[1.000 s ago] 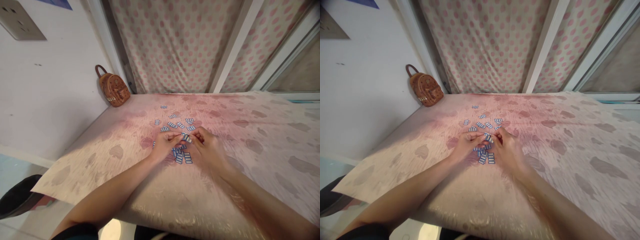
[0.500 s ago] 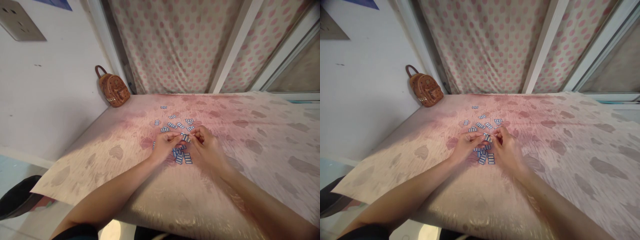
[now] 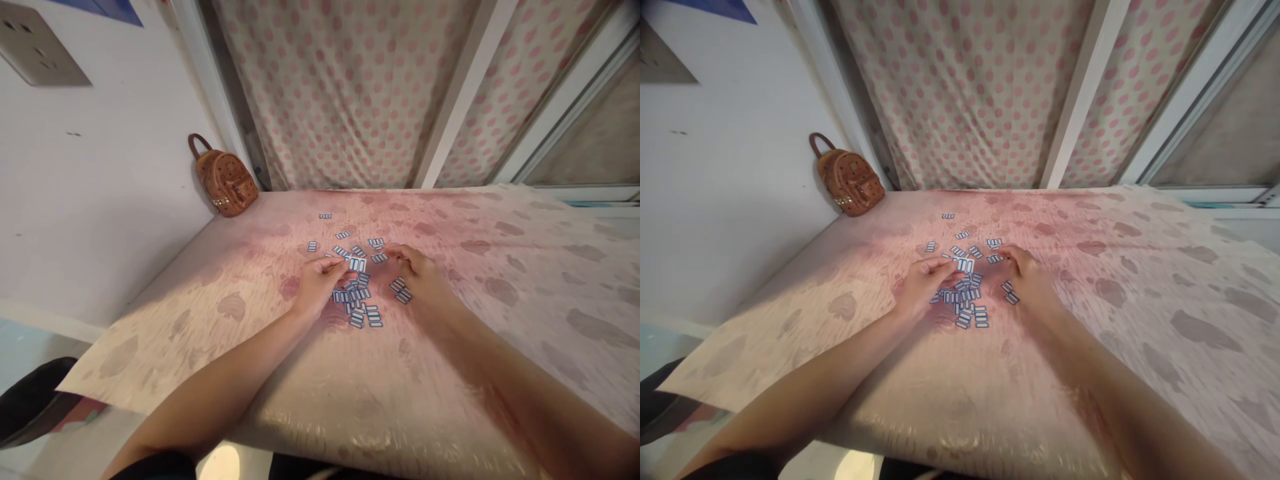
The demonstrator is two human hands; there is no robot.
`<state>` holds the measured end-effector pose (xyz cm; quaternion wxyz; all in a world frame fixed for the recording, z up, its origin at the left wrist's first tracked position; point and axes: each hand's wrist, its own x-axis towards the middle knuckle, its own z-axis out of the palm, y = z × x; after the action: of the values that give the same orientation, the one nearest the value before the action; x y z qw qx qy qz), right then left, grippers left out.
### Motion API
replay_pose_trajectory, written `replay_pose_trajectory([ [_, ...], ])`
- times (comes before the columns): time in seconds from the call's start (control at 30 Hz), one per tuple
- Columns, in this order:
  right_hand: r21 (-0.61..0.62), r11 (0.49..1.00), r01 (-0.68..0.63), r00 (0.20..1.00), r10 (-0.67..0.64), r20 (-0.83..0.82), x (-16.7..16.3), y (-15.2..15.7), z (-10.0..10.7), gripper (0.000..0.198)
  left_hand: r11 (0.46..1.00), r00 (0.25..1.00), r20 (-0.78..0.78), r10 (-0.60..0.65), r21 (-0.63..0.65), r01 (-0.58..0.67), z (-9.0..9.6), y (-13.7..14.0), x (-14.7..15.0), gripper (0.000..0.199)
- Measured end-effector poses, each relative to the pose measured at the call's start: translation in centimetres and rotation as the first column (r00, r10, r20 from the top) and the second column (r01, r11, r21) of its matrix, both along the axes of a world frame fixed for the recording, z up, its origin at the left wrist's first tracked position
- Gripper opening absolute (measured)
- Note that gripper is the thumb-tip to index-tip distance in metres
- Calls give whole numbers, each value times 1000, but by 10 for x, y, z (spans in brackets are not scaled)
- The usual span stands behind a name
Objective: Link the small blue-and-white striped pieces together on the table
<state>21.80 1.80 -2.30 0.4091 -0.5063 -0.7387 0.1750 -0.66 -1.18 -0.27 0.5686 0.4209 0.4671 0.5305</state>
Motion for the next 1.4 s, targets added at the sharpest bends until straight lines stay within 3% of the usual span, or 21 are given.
replay_pose_trajectory([
  [0.17,-30,994,-104,983,108,148,8,19,-13,48,998,998,23,62,-19,-62,1,6,-3,7],
  [0.33,1,999,51,977,-50,206,11,19,-14,32,998,998,34,59,-5,-58,0,7,-4,7],
  [0.47,59,978,201,918,-209,338,11,17,-16,11,998,998,19,57,-15,-57,-1,7,-3,8],
  [0.57,65,970,236,882,-242,404,4,19,-19,15,999,999,13,52,-12,-52,-3,6,-2,7],
  [0.67,40,976,215,896,-214,389,-3,20,-19,19,998,998,-3,55,1,-55,-3,4,-1,7],
  [0.8,59,977,206,944,-214,253,-5,15,-11,18,998,998,-18,59,-13,-59,-2,3,0,7],
  [0.9,59,976,208,977,-209,28,-8,4,3,17,998,998,-27,53,-13,-54,-1,2,0,7],
  [1.1,-155,987,-42,910,-26,-413,-32,-27,25,19,999,999,-23,44,8,-44,-2,0,1,9],
  [1.23,-252,953,-168,860,16,-510,-43,-35,20,19,999,1000,-19,25,30,-24,-5,-1,3,10],
  [1.4,-278,953,-116,879,-33,-476,-43,-37,17,18,999,1000,1,2,39,-2,-10,-2,7,13],
])
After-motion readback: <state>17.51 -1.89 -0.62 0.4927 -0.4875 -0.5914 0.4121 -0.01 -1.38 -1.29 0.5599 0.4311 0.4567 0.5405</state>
